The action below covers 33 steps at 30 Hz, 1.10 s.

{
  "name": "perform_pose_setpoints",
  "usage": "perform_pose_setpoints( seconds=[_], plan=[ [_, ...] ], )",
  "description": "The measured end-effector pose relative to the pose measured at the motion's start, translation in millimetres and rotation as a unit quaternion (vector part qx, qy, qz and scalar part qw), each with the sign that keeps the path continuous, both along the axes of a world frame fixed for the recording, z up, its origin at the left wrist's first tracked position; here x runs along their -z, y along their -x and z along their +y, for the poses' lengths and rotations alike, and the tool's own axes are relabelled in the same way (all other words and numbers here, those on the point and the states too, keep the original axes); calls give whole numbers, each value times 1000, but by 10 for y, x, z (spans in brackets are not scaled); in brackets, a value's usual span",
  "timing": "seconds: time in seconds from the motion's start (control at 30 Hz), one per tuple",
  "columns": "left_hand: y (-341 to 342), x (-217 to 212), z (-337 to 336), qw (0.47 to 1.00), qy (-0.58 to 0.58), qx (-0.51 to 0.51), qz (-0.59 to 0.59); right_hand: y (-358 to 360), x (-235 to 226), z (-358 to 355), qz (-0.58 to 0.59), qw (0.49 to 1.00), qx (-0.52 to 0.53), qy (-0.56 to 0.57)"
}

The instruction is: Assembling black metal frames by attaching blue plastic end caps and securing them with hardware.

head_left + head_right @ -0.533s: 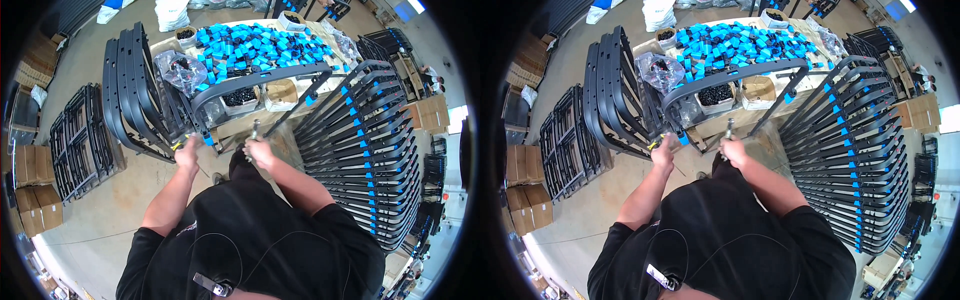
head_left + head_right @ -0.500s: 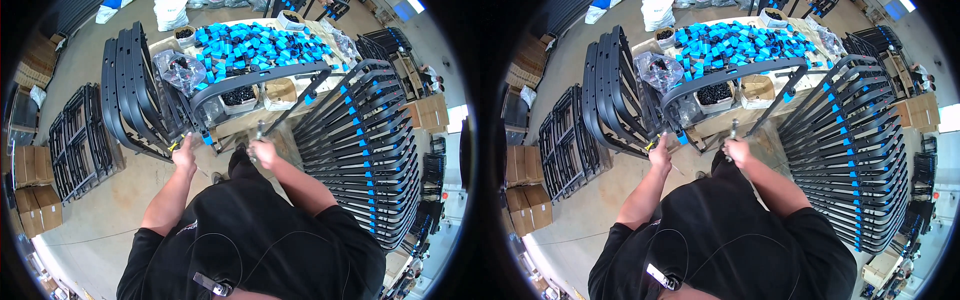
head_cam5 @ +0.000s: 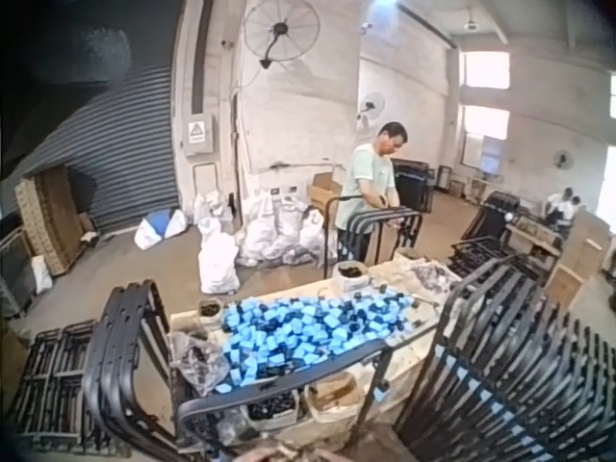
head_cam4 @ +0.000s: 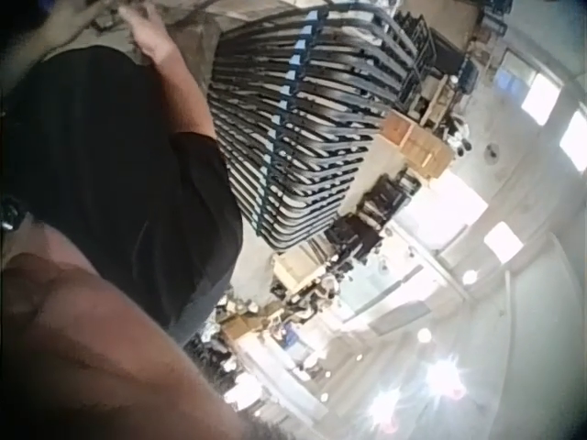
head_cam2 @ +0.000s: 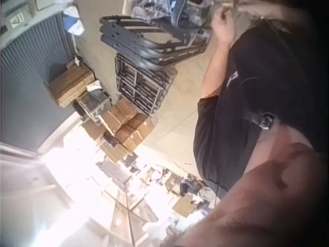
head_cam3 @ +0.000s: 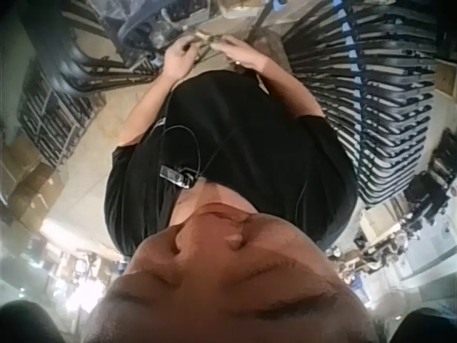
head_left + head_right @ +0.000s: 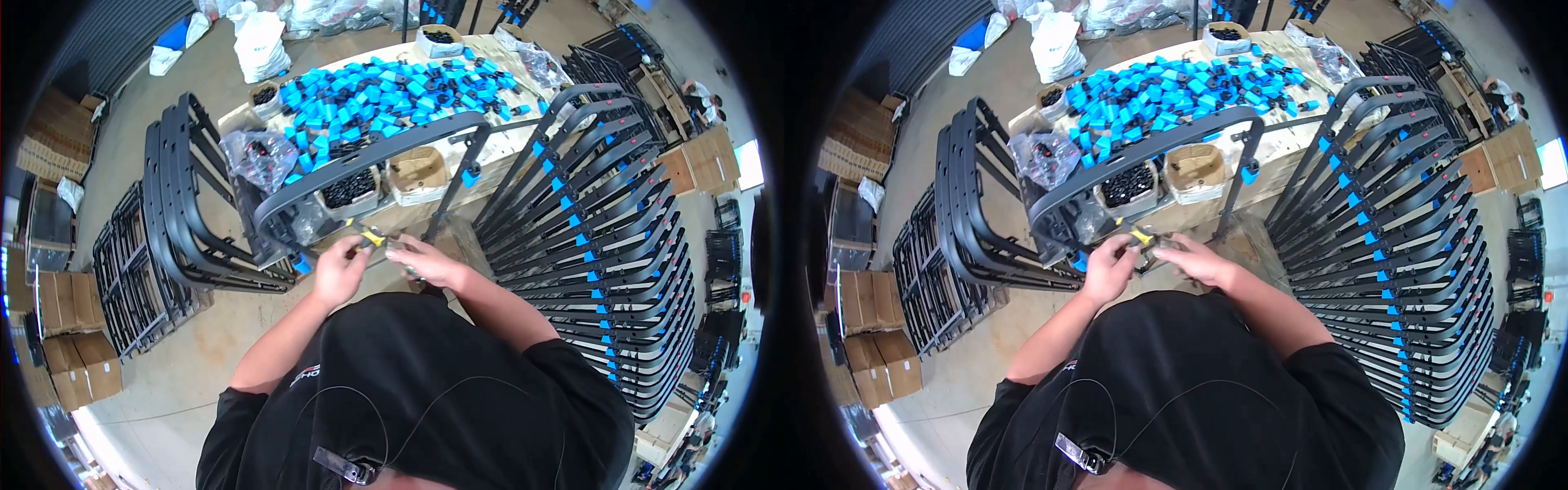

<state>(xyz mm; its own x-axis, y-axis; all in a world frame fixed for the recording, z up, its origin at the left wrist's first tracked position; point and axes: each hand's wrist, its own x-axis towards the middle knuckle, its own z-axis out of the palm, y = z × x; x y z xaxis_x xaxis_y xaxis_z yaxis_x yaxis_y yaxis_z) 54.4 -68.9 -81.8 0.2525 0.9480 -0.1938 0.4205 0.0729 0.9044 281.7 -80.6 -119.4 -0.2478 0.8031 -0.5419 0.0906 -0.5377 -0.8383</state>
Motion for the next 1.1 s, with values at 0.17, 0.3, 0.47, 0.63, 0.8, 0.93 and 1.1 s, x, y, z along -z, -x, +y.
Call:
perform_pose_setpoints(
  seconds=[0.17, 0.3, 0.47, 0.63, 0.8, 0.93, 1.1],
  plan=[
    [-1191, -63, 299, 986, -60, 132, 79, -442, 48, 482, 179, 971, 153, 48],
    [-1713, -99, 485, 993, 19, 17, 114, -1175, -60, 555, 109, 986, 127, -7],
    [-2229, 606, 689, 973, 180, -1, -143, -1723, -56, 604, 44, 989, 11, -142],
    [-2616, 454, 893, 977, 177, -115, -41, -2316, 100, 713, -164, 946, 81, -266],
    [-2846, 482, 1089, 948, 260, -102, -152, -2718, 278, 1009, -155, 935, 257, -188],
    [-3012, 397, 1168, 939, 269, -96, -194, -2801, 424, 1303, 15, 947, 284, -150],
    [-3062, 382, 1180, 915, 315, -105, -229, -2767, 621, 1491, 63, 953, 287, -80]
  ],
)
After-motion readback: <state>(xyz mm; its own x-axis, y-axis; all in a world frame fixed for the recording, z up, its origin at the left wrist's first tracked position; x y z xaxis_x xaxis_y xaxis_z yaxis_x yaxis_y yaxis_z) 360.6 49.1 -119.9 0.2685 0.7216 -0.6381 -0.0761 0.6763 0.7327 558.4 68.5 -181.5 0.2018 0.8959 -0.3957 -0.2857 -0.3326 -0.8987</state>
